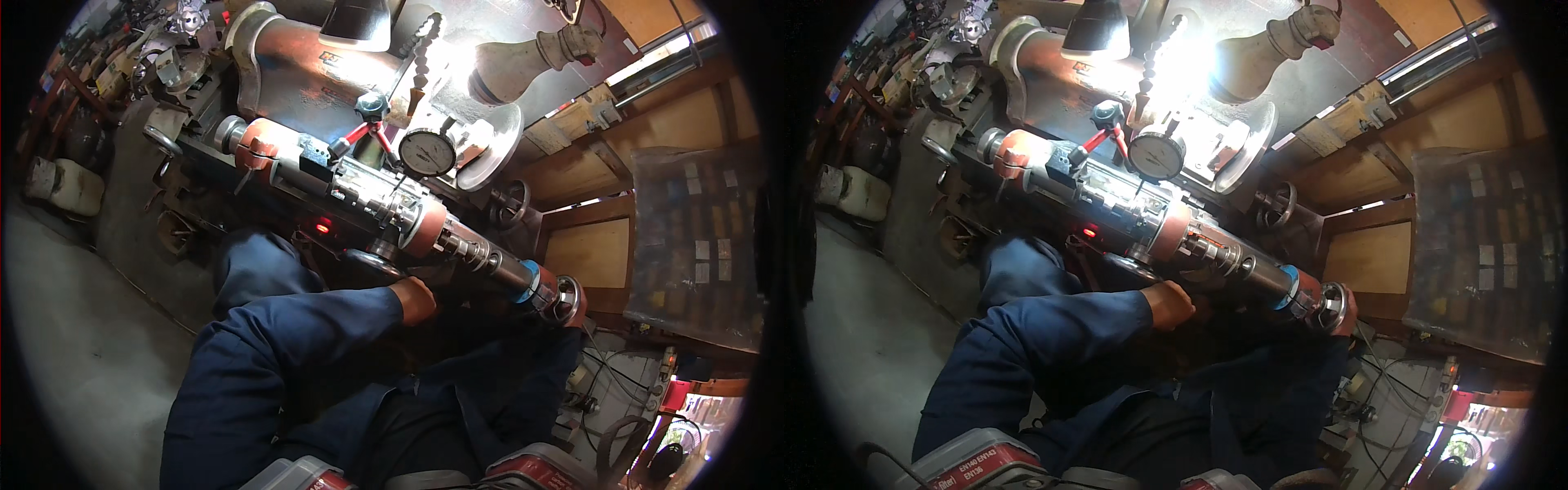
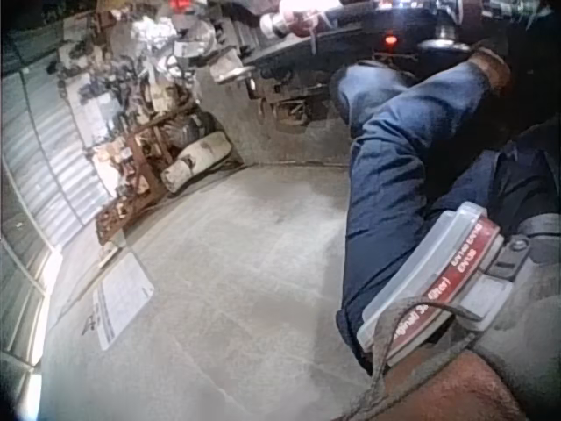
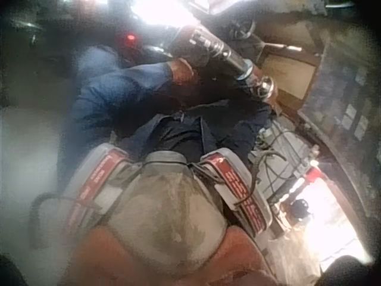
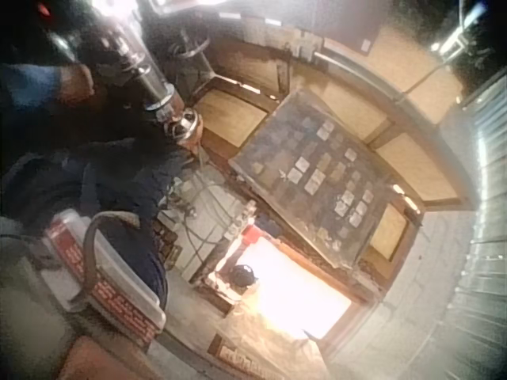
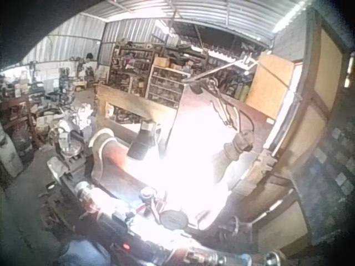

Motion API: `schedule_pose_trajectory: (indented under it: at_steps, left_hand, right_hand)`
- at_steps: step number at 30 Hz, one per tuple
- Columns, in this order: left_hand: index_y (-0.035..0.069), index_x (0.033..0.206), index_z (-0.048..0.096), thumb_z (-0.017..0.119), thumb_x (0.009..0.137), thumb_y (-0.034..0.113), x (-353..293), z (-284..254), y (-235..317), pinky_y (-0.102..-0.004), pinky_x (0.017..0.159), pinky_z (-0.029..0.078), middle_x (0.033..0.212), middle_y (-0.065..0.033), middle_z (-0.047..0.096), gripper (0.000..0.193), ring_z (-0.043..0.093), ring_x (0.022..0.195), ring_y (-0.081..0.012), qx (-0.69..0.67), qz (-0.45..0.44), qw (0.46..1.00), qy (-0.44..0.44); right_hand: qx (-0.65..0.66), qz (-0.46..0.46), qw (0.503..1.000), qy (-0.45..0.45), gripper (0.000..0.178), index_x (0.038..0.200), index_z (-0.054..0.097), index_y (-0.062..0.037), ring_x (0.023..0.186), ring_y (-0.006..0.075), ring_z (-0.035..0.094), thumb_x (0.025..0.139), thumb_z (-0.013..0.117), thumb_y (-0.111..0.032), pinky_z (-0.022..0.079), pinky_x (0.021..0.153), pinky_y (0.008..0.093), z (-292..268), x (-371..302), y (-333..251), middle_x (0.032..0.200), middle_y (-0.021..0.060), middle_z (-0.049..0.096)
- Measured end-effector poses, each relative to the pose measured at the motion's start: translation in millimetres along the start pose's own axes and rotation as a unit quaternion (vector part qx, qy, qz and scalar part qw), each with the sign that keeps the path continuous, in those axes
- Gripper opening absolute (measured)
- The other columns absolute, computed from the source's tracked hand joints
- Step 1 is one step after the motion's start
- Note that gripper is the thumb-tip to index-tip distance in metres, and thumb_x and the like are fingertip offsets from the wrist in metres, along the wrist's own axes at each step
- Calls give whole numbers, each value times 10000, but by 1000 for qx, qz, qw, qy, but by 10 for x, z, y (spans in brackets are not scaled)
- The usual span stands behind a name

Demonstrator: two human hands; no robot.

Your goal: The person machines a metal part using a lathe, adjusting the tool with handwheels and monitoring the alignment with a dial indicator.

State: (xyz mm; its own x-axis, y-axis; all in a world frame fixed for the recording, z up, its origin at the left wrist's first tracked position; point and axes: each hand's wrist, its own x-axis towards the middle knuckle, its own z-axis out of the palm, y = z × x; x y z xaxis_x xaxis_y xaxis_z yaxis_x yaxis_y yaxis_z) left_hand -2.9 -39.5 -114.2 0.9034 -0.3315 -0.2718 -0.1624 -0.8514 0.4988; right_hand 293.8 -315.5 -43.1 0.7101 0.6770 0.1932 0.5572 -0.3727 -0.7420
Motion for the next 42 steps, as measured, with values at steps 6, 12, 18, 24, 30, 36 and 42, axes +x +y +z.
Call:
schedule_pose_trajectory:
  at_steps: [6, 12, 18, 24, 30, 36, 42]
  left_hand:
    - [38, 958, 663, 708, 717, 161, 11, 71, -23, -421, 738, 548, 896, -144, 697, 274, 679, 899, -315, 7, -1, 1000, 5]
    - [35, 963, 663, 710, 711, 158, 7, 57, -37, -421, 739, 547, 898, -148, 696, 285, 681, 892, -317, 7, 12, 1000, 9]
    - [43, 948, 670, 721, 706, 165, 36, 43, -22, -412, 763, 543, 911, -147, 696, 276, 676, 915, -311, 4, -6, 1000, -20]
    - [47, 929, 674, 728, 720, 184, -13, 7, -15, -406, 768, 543, 915, -136, 699, 256, 673, 925, -310, 1, -12, 1000, -11]
    - [37, 934, 672, 728, 721, 183, -78, -28, 5, -415, 753, 545, 898, -144, 699, 265, 676, 912, -321, 4, -13, 1000, -16]
    - [38, 932, 671, 723, 726, 177, -31, -89, 42, -419, 751, 544, 899, -143, 698, 254, 678, 907, -320, 3, -5, 1000, -14]
    - [56, 910, 698, 689, 712, 154, -8, 26, 3, -400, 753, 545, 925, -124, 706, 221, 685, 902, -293, 4, -12, 1000, 0]
  right_hand:
    - [19, 77, 997, -14, 231, 1033, 604, -34, 806, 133, 605, 917, 571, -231, 496, 696, 278, 109, -165, 242, 911, 26, 643]
    - [25, 126, 991, -32, 329, 1075, 623, -25, 778, 133, 599, 932, 560, -314, 479, 666, 280, -16, -526, 503, 919, 32, 646]
    - [123, 269, 955, 30, 272, 1086, 658, -43, 717, 79, 593, 909, 594, -238, 445, 585, 208, -128, -740, 30, 848, 9, 664]
    - [208, 159, 965, 11, 308, 1091, 632, -42, 586, 41, 486, 919, 616, -297, 343, 503, 196, -143, -747, -116, 753, -38, 602]
    - [217, 148, 958, 114, 290, 1026, 620, -29, 573, 28, 434, 954, 582, -307, 311, 510, 189, -9, -541, -428, 731, -41, 573]
    - [158, 96, 966, 180, 316, 1028, 619, -17, 762, 95, 568, 964, 569, -322, 458, 687, 239, -40, -246, -441, 807, 22, 621]
    - [-94, 185, 970, 125, 310, 1025, 625, -4, 850, 125, 596, 917, 644, -293, 478, 776, 280, -115, 40, -334, 956, 69, 647]
